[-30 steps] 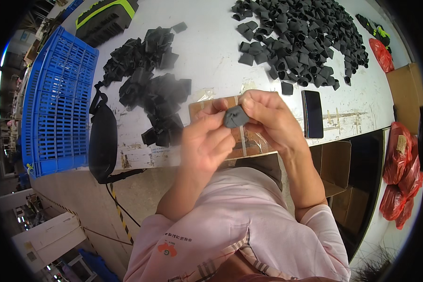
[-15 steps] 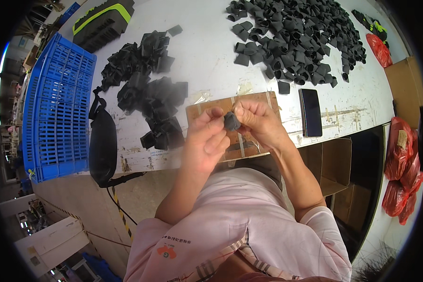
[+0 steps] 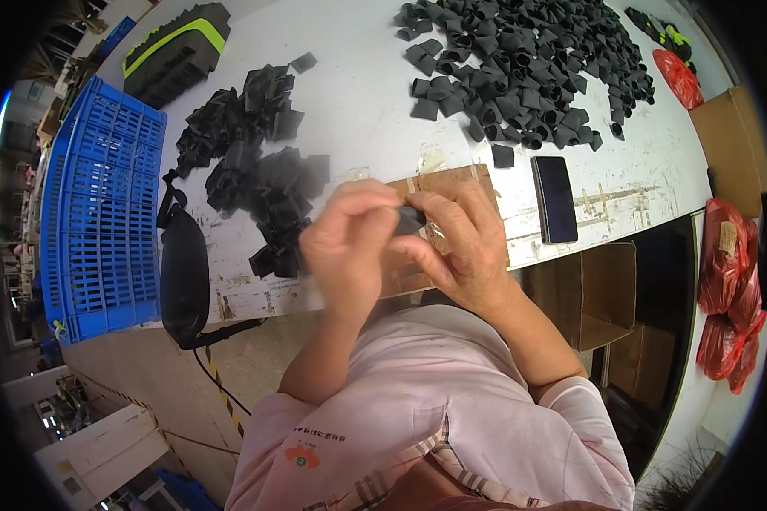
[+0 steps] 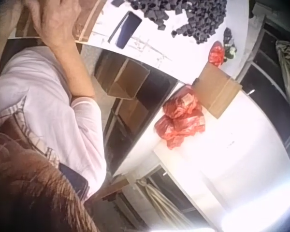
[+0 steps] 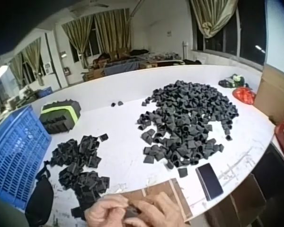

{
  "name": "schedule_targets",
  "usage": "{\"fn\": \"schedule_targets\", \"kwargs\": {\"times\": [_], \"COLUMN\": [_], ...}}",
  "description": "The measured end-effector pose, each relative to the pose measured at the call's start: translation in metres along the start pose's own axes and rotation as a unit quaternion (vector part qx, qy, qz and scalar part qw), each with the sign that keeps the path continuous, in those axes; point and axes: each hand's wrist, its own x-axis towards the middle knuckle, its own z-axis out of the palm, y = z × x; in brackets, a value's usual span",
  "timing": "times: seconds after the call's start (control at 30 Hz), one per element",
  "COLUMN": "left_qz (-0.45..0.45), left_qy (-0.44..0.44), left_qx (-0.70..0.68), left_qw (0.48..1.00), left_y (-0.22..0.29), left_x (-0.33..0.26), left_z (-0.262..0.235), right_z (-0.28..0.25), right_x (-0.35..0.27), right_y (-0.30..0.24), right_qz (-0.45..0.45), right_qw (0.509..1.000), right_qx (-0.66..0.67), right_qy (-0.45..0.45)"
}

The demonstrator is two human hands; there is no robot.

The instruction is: Inspecting and sorting small black industrial components on a workbench.

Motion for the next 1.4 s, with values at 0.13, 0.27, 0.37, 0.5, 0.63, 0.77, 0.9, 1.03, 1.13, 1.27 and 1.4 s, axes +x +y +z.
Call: {"fn": "schedule_targets", "kwargs": {"times": [0.13, 0.27, 0.37, 0.5, 0.63, 0.77, 0.9, 1.03, 1.13, 1.27, 1.4], "left_qz": [-0.104, -0.119, -0.121, -0.104, -0.05, -0.074, -0.059, -0.143, -0.196, -0.172, -0.098], "left_qy": [0.088, 0.071, 0.085, 0.058, -0.026, 0.088, 0.142, 0.079, 0.054, 0.049, 0.065], "left_qx": [-0.21, -0.25, -0.23, -0.162, 0.116, 0.121, 0.349, 0.659, 0.733, 0.758, 0.792], "left_qw": [0.968, 0.958, 0.962, 0.98, 0.992, 0.986, 0.925, 0.734, 0.649, 0.628, 0.599], "left_y": [0.002, -0.003, -0.004, -0.008, -0.002, -0.015, -0.055, -0.068, -0.084, -0.095, -0.106], "left_x": [-0.006, -0.01, -0.017, -0.016, -0.01, -0.027, -0.051, -0.058, -0.064, -0.063, -0.054], "left_z": [-0.004, -0.008, -0.005, -0.011, -0.01, -0.003, -0.028, -0.071, -0.096, -0.111, -0.129], "right_z": [-0.002, 0.001, 0.005, 0.01, 0.004, -0.014, -0.018, -0.001, 0.014, 0.024, 0.025], "right_x": [0.007, 0.005, -0.002, -0.006, -0.001, 0.016, 0.035, -0.02, -0.051, -0.069, -0.076], "right_y": [-0.009, 0.0, 0.006, 0.007, 0.002, 0.0, 0.046, 0.052, 0.052, 0.054, 0.053], "right_qz": [0.016, 0.023, 0.037, 0.013, 0.026, 0.255, 0.367, 0.435, 0.472, 0.507, 0.503], "right_qw": [1.0, 1.0, 0.998, 1.0, 0.999, 0.922, 0.878, 0.857, 0.832, 0.812, 0.82], "right_qx": [-0.022, -0.003, 0.055, 0.018, -0.016, 0.277, 0.295, 0.274, 0.28, 0.27, 0.244], "right_qy": [-0.016, -0.018, -0.021, 0.003, -0.041, -0.089, 0.091, -0.035, -0.077, -0.109, -0.122]}}
